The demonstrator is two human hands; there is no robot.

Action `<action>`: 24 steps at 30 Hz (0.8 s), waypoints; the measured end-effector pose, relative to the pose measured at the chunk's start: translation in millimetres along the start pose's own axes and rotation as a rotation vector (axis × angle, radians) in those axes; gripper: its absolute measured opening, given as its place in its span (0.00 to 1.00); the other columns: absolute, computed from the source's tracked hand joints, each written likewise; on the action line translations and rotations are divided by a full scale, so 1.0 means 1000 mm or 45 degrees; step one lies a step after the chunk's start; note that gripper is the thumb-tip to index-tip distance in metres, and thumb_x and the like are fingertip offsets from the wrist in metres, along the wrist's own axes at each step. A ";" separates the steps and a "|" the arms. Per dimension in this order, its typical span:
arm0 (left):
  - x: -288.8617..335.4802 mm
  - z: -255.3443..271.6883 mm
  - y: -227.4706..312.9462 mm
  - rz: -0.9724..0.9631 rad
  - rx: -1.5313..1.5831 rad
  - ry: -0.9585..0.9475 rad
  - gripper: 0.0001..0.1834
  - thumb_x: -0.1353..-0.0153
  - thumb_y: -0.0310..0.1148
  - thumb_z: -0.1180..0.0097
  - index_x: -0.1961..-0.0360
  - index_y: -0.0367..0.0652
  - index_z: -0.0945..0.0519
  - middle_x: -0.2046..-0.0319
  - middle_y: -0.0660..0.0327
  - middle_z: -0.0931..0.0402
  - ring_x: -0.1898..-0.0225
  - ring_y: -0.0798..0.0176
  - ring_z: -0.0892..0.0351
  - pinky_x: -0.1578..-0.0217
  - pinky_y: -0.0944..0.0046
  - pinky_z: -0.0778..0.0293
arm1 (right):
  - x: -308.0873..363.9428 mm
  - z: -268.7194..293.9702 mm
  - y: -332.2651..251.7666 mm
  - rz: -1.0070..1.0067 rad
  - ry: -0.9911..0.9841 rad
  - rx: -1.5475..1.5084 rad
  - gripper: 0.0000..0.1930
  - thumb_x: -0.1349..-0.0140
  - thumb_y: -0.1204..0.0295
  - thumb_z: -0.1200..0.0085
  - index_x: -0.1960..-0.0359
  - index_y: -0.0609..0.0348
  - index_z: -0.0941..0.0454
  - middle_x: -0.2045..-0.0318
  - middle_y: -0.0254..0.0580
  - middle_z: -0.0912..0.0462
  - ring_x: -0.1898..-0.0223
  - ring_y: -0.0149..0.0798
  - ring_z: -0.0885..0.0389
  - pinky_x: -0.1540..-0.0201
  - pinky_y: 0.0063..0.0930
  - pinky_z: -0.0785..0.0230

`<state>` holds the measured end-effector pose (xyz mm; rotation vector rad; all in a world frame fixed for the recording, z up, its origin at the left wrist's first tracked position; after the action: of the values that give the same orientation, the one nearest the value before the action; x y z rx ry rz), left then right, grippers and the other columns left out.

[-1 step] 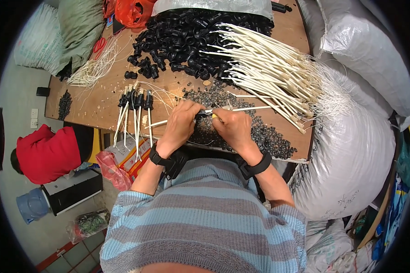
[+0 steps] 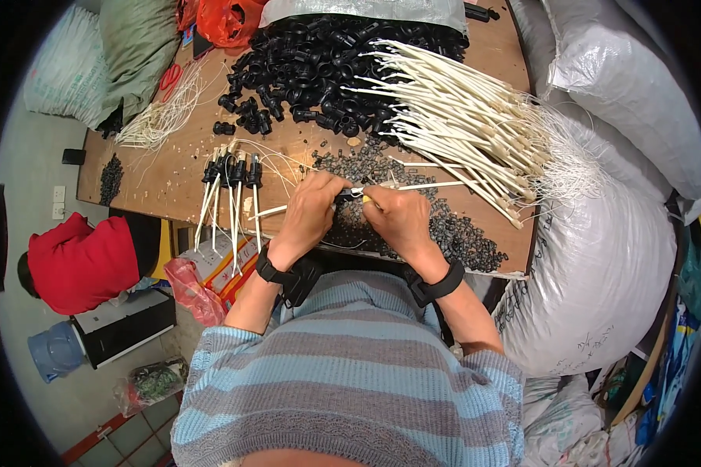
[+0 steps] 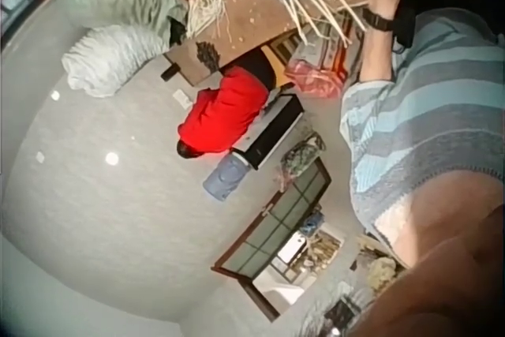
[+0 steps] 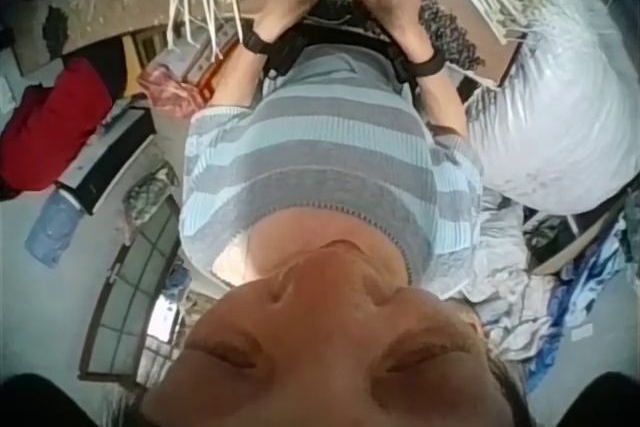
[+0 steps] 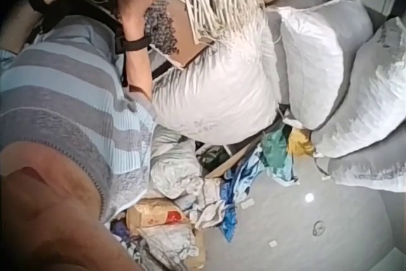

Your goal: The person picks up a black plastic part and a white cord, threads the cord through the part, and then slides a small yellow ring onto the cord. They repeat this assembly process, placing the finished units on the table.

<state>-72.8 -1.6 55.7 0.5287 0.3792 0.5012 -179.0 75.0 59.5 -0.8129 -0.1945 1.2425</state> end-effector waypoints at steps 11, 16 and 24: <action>-0.004 -0.007 -0.024 0.273 0.460 0.008 0.18 0.52 0.18 0.47 0.57 0.39 0.22 0.67 0.53 0.21 0.63 0.47 0.21 0.62 0.57 0.27 | 0.005 -0.009 0.000 0.017 -0.091 -0.051 0.09 0.49 0.74 0.41 0.66 0.51 0.16 0.78 0.42 0.19 0.78 0.43 0.19 0.77 0.32 0.30; -0.001 -0.019 -0.034 0.379 0.627 -0.066 0.19 0.53 0.18 0.45 0.56 0.37 0.23 0.69 0.50 0.22 0.63 0.47 0.22 0.61 0.58 0.28 | 0.006 -0.006 -0.006 0.105 -0.041 -0.053 0.09 0.49 0.74 0.42 0.65 0.51 0.16 0.79 0.43 0.20 0.79 0.43 0.20 0.77 0.31 0.31; 0.002 -0.002 -0.016 0.059 0.039 0.008 0.20 0.55 0.12 0.52 0.60 0.38 0.25 0.66 0.51 0.28 0.58 0.45 0.29 0.57 0.53 0.32 | 0.003 -0.001 0.009 -0.053 0.055 -0.052 0.08 0.49 0.74 0.43 0.67 0.53 0.16 0.83 0.43 0.22 0.83 0.42 0.23 0.79 0.31 0.33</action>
<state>-66.6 -11.4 44.5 0.5666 0.3815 0.5423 -183.8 77.9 52.4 -0.8663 -0.2019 1.1839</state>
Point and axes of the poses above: each hand's wrist, its own x-axis away from the middle knuckle, its own z-axis out of the back of the hand, y = z × x, the point moved 9 cm from there along -x, towards the middle knuckle
